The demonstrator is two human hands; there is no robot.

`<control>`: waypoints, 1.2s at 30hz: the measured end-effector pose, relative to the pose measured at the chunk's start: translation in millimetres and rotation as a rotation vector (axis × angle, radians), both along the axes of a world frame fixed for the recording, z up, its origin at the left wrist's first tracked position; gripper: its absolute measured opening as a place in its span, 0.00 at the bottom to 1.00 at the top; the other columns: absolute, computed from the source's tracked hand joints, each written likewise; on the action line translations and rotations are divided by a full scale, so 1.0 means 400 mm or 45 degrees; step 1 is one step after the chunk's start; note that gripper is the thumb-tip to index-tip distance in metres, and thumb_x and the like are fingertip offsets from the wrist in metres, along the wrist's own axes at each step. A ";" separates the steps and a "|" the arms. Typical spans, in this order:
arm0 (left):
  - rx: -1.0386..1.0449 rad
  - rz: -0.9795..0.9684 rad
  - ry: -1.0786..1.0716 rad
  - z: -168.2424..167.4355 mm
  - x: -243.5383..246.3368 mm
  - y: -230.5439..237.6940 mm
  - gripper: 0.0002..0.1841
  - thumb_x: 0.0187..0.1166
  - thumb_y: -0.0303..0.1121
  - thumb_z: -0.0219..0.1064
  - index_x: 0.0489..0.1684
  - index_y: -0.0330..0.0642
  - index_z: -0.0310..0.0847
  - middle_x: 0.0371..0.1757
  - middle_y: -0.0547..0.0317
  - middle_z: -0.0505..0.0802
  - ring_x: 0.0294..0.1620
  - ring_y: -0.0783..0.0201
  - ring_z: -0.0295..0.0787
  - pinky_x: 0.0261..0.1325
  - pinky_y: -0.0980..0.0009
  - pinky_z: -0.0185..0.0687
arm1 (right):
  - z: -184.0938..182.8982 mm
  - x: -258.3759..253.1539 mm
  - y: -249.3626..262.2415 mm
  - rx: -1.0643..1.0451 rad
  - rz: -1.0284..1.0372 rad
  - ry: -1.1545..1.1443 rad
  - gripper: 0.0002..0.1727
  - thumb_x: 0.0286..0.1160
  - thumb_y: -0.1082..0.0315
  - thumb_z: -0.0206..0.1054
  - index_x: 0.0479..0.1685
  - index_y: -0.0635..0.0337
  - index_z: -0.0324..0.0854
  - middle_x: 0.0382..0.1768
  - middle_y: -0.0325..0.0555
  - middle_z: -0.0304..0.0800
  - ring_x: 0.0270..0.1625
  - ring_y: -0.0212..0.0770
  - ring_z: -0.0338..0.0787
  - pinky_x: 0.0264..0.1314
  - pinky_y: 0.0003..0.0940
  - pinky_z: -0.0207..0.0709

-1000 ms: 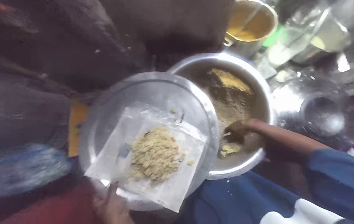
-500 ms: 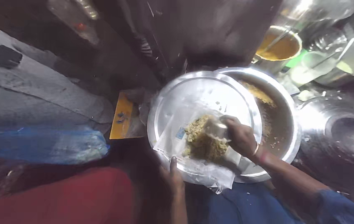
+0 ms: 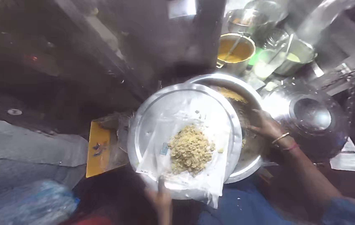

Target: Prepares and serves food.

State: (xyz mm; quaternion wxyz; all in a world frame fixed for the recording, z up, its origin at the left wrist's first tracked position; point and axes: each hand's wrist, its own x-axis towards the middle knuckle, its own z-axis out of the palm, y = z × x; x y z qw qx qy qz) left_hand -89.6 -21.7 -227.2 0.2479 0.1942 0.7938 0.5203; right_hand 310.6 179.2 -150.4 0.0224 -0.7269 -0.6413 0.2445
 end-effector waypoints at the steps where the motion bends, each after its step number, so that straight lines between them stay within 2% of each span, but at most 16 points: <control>1: -0.009 -0.084 -0.012 0.005 0.027 -0.001 0.37 0.81 0.31 0.66 0.86 0.27 0.50 0.75 0.32 0.77 0.70 0.54 0.80 0.73 0.59 0.78 | 0.010 -0.022 -0.010 0.112 0.035 0.037 0.43 0.72 0.45 0.74 0.86 0.55 0.66 0.77 0.64 0.75 0.65 0.63 0.87 0.66 0.63 0.80; 3: -0.126 -0.232 -0.018 0.018 0.095 -0.017 0.38 0.80 0.35 0.68 0.87 0.29 0.52 0.66 0.35 0.84 0.54 0.58 0.89 0.55 0.59 0.88 | 0.012 -0.061 -0.020 0.204 0.115 0.150 0.35 0.77 0.49 0.70 0.80 0.58 0.74 0.69 0.59 0.84 0.65 0.57 0.88 0.70 0.56 0.79; 4: -0.196 -0.314 -0.030 0.024 0.127 -0.024 0.37 0.80 0.36 0.69 0.83 0.28 0.54 0.54 0.38 0.87 0.38 0.61 0.91 0.37 0.62 0.91 | 0.000 -0.078 -0.017 0.160 0.161 0.156 0.36 0.76 0.48 0.69 0.80 0.60 0.73 0.70 0.58 0.84 0.69 0.55 0.86 0.74 0.53 0.77; 5: -0.267 -0.414 -0.049 0.034 0.149 -0.030 0.36 0.80 0.36 0.70 0.80 0.27 0.55 0.49 0.39 0.88 0.31 0.60 0.92 0.30 0.61 0.92 | -0.013 -0.093 -0.012 0.080 0.184 0.107 0.41 0.75 0.47 0.71 0.83 0.63 0.68 0.73 0.62 0.80 0.75 0.59 0.81 0.79 0.55 0.72; 6: -0.335 -0.501 -0.014 0.039 0.160 -0.037 0.40 0.77 0.38 0.73 0.83 0.29 0.54 0.55 0.38 0.88 0.37 0.56 0.94 0.36 0.59 0.94 | -0.026 -0.105 -0.006 0.013 0.171 0.008 0.45 0.73 0.47 0.73 0.85 0.67 0.64 0.77 0.67 0.75 0.79 0.63 0.76 0.81 0.58 0.70; 7: -0.364 -0.561 0.103 0.046 0.162 -0.043 0.49 0.72 0.42 0.77 0.89 0.31 0.48 0.69 0.33 0.82 0.53 0.50 0.91 0.52 0.53 0.91 | -0.036 -0.112 0.000 -0.014 0.117 -0.077 0.46 0.71 0.48 0.75 0.84 0.69 0.63 0.78 0.69 0.72 0.79 0.65 0.75 0.79 0.59 0.72; 9: -0.282 -0.579 0.443 0.059 0.148 -0.028 0.59 0.63 0.47 0.80 0.91 0.27 0.41 0.81 0.21 0.67 0.72 0.33 0.77 0.68 0.42 0.79 | -0.037 -0.110 0.016 -0.071 -0.015 -0.144 0.45 0.73 0.50 0.74 0.86 0.68 0.61 0.76 0.73 0.70 0.71 0.68 0.82 0.70 0.60 0.80; 11: -0.220 -0.598 0.722 0.072 0.131 0.012 0.58 0.59 0.52 0.79 0.87 0.23 0.52 0.82 0.18 0.65 0.76 0.27 0.71 0.75 0.39 0.72 | -0.031 -0.089 0.028 -0.138 -0.068 -0.076 0.40 0.75 0.52 0.72 0.83 0.65 0.66 0.69 0.71 0.80 0.65 0.67 0.87 0.67 0.63 0.79; 15: -0.428 -0.749 0.959 0.096 0.146 0.110 0.57 0.59 0.68 0.72 0.85 0.31 0.64 0.80 0.32 0.76 0.77 0.30 0.73 0.75 0.33 0.64 | -0.028 -0.079 0.038 -0.163 -0.039 0.283 0.23 0.79 0.50 0.70 0.54 0.64 0.86 0.48 0.62 0.90 0.54 0.60 0.89 0.61 0.63 0.78; 18: -0.533 -0.772 0.890 0.119 0.165 0.149 0.64 0.59 0.75 0.69 0.87 0.27 0.57 0.80 0.27 0.74 0.76 0.27 0.72 0.75 0.34 0.66 | -0.021 -0.067 -0.004 -0.091 -0.133 0.635 0.35 0.74 0.51 0.74 0.78 0.57 0.71 0.64 0.58 0.86 0.60 0.51 0.90 0.65 0.52 0.83; 21: -0.657 -0.848 0.856 0.142 0.193 0.176 0.78 0.43 0.79 0.75 0.90 0.24 0.45 0.81 0.23 0.72 0.77 0.27 0.73 0.75 0.34 0.68 | -0.031 -0.056 -0.042 -0.096 -0.355 0.770 0.64 0.55 0.58 0.87 0.93 0.57 0.43 0.62 0.62 0.85 0.54 0.50 0.90 0.59 0.50 0.85; 24: -0.836 -0.895 0.907 0.142 0.242 0.201 0.88 0.26 0.81 0.80 0.92 0.25 0.38 0.83 0.25 0.69 0.77 0.30 0.72 0.73 0.37 0.71 | -0.056 -0.080 -0.048 0.038 -0.486 0.805 0.62 0.52 0.67 0.86 0.92 0.61 0.46 0.65 0.62 0.86 0.57 0.48 0.91 0.62 0.46 0.86; 27: -0.839 -0.854 0.842 0.140 0.249 0.223 0.66 0.54 0.53 0.84 0.92 0.29 0.43 0.74 0.26 0.78 0.68 0.31 0.80 0.69 0.37 0.74 | -0.043 -0.109 -0.043 0.172 -0.381 0.791 0.40 0.61 0.66 0.81 0.79 0.65 0.73 0.47 0.54 0.93 0.43 0.41 0.92 0.54 0.43 0.86; 30: -0.600 -0.697 0.579 0.147 0.219 0.209 0.36 0.75 0.34 0.72 0.84 0.31 0.65 0.60 0.29 0.89 0.61 0.34 0.88 0.66 0.37 0.79 | -0.055 -0.115 -0.075 0.444 -0.111 0.793 0.26 0.66 0.65 0.75 0.66 0.66 0.84 0.43 0.48 0.95 0.43 0.33 0.91 0.53 0.33 0.85; 33: -0.374 -0.639 0.235 0.162 0.191 0.189 0.25 0.76 0.32 0.72 0.70 0.29 0.78 0.58 0.38 0.91 0.60 0.52 0.90 0.67 0.53 0.82 | -0.087 -0.103 -0.092 0.684 0.007 0.776 0.13 0.69 0.66 0.73 0.45 0.66 0.92 0.41 0.50 0.96 0.45 0.34 0.93 0.55 0.30 0.86; 36: -0.143 -0.593 0.168 0.179 0.203 0.173 0.17 0.68 0.29 0.75 0.53 0.30 0.85 0.42 0.52 0.93 0.41 0.70 0.91 0.49 0.70 0.88 | -0.112 -0.111 -0.105 0.844 0.169 0.867 0.09 0.70 0.67 0.70 0.40 0.61 0.93 0.41 0.46 0.94 0.49 0.34 0.91 0.58 0.30 0.84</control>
